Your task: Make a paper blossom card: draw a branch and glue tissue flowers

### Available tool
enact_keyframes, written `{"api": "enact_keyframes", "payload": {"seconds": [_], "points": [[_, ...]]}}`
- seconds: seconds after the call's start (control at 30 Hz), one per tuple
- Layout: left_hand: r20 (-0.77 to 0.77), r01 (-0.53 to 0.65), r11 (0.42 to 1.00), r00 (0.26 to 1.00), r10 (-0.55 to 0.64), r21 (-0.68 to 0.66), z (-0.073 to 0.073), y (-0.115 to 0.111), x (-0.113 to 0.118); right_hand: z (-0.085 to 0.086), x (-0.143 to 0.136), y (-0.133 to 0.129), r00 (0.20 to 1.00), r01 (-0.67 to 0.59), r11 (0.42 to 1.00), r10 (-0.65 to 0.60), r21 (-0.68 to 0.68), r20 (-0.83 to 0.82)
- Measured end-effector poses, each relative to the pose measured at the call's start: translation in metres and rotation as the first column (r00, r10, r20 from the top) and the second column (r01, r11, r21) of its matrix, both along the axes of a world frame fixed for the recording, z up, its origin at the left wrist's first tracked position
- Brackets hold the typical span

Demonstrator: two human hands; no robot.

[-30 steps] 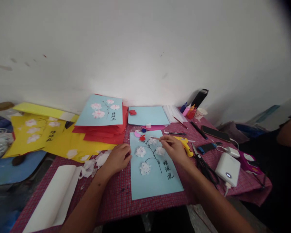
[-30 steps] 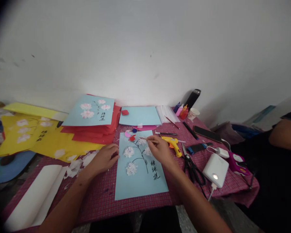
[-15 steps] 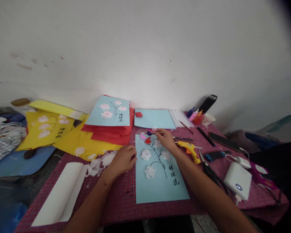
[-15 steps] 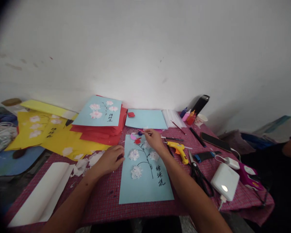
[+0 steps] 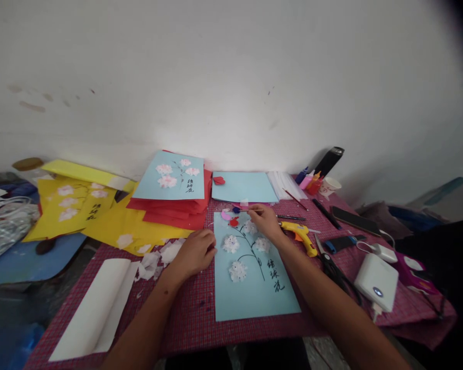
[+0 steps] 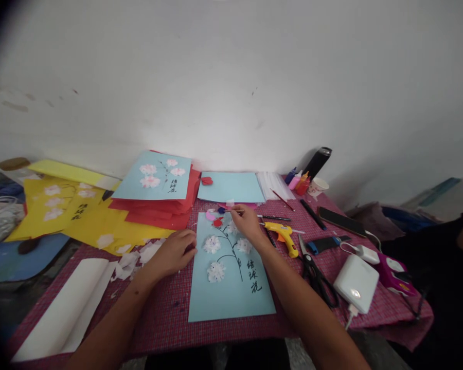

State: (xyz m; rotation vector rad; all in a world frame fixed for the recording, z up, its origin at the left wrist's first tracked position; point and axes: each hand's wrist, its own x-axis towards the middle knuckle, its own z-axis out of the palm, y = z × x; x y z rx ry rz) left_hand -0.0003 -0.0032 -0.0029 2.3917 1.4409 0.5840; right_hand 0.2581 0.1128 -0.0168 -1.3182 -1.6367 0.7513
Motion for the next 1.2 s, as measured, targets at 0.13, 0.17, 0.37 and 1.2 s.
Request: {"api": "enact_keyframes", "payload": {"seconds": [0.13,0.17,0.37,1.2], "points": [[-0.004,0.012,1.0,1.0,-0.012,0.009,0.0,0.0,0.0,0.002,0.002,0.0,1.0,0.009,1.0,-0.009,-0.001,-0.016],[-0.004,0.016,1.0,1.0,-0.016,0.013,0.001,0.0,0.0,0.004,0.002,-0.001,1.0,0.011,1.0,-0.011,-0.001,-0.023],[-0.003,0.025,1.0,1.0,-0.025,0.017,0.001,0.002,0.0,0.038,0.02,-0.037,0.993,0.063,0.998,-0.06,0.024,-0.104],[-0.034,0.038,0.999,0.999,-0.038,-0.002,0.003,0.002,0.001,-0.011,0.088,-0.17,0.993,0.081,0.995,-0.087,-0.064,-0.084]]}}
